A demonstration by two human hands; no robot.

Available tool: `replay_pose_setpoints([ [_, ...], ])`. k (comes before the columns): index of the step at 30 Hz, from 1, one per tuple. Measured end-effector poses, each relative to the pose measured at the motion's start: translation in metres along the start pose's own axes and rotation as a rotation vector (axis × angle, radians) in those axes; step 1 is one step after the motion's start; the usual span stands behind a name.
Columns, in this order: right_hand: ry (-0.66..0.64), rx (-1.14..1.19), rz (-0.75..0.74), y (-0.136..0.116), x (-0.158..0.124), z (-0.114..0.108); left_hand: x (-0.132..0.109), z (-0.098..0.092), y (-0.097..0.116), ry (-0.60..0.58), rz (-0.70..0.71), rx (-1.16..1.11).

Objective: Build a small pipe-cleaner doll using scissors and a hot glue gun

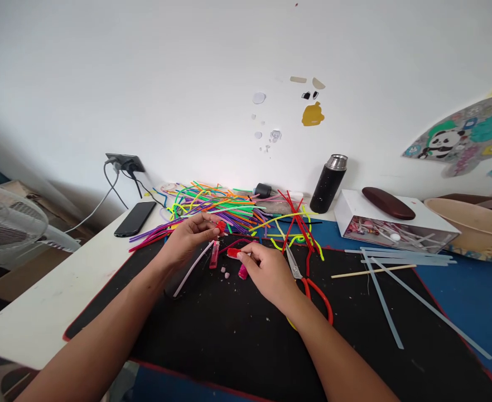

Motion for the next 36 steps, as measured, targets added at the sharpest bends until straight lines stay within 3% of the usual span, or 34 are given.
replay_pose_setpoints([
  [7,-0.279,-0.17,-0.052,-0.015,-0.012,0.02,-0.002,0.002,-0.002,-0.006,-0.017,-0.026],
  [18,-0.401,-0.368,-0.062,-0.016,-0.017,0.031,-0.003,0.01,-0.007,-0.021,-0.058,-0.129],
  [23,-0.279,-0.27,-0.022,-0.016,-0.012,0.021,-0.004,0.009,-0.01,0.021,-0.093,-0.163],
  [30,-0.034,0.083,0.053,-0.002,0.0,0.0,-0.008,0.016,-0.017,-0.024,-0.164,-0.237],
  [36,0.009,0.233,0.089,0.004,0.004,-0.003,-0.013,0.031,-0.023,-0.098,-0.181,-0.17],
])
Point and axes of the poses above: each hand's wrist, its own x-axis towards the middle knuckle, its own z-axis out of the palm, y = z × x, the point moved 6 cm from there along x, towards the middle knuckle, and after that the axes turned 9 degrees about z, right-handed, at the moved point
